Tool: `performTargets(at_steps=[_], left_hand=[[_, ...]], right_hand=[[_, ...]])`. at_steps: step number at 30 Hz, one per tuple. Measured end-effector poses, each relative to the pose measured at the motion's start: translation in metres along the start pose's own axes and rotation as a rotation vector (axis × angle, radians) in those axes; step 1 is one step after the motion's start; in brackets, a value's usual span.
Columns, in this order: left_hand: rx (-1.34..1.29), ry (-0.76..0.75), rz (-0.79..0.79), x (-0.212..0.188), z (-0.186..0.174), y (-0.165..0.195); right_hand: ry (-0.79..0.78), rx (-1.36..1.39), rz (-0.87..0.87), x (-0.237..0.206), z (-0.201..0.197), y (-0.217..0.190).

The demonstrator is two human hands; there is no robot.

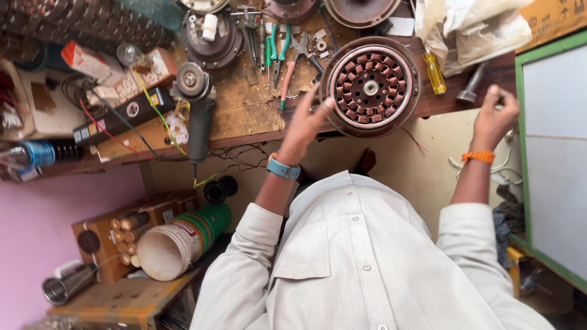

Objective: The person uses an angle grinder to smooth a metal ring, then files the ring by hand. They place the ring onto a motor stator and tap it into place with a hammer. Finally, they flip the stator to inspect the underside.

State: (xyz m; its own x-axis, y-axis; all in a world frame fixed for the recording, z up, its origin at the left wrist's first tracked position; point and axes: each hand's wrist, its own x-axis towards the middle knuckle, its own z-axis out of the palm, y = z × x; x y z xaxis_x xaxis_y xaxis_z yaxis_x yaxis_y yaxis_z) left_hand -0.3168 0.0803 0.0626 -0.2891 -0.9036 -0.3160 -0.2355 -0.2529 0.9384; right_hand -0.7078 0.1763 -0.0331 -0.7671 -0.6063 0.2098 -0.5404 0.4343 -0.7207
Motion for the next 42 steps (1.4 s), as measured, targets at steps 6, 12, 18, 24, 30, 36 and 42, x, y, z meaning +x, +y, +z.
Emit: performTargets(at_steps=[6,12,18,24,30,36,42], left_hand=[[0.077,0.239,0.065,-0.015,0.037,-0.001],[-0.369,0.216,-0.034,-0.006,0.035,-0.001],[-0.383,0.146,0.010,-0.002,0.027,0.001],[-0.275,0.182,-0.008,-0.003,0.032,0.003],[-0.262,0.234,0.018,0.000,0.042,-0.012],[0.043,0.332,0.261,0.002,0.044,-0.015],[0.399,0.285,0.160,0.032,0.024,0.029]], right_hand=[[-0.096,-0.333,-0.047,0.053,0.054,-0.016],[-0.549,1.035,0.759,0.036,0.012,0.007],[-0.706,1.399,0.296,0.005,-0.091,-0.028],[-0.316,1.084,-0.359,0.008,-0.069,-0.158],[-0.504,0.827,-0.302,-0.003,-0.035,-0.197],[-0.570,0.625,-0.520,-0.006,-0.035,-0.173],[-0.465,0.994,-0.079,-0.039,-0.046,-0.127]])
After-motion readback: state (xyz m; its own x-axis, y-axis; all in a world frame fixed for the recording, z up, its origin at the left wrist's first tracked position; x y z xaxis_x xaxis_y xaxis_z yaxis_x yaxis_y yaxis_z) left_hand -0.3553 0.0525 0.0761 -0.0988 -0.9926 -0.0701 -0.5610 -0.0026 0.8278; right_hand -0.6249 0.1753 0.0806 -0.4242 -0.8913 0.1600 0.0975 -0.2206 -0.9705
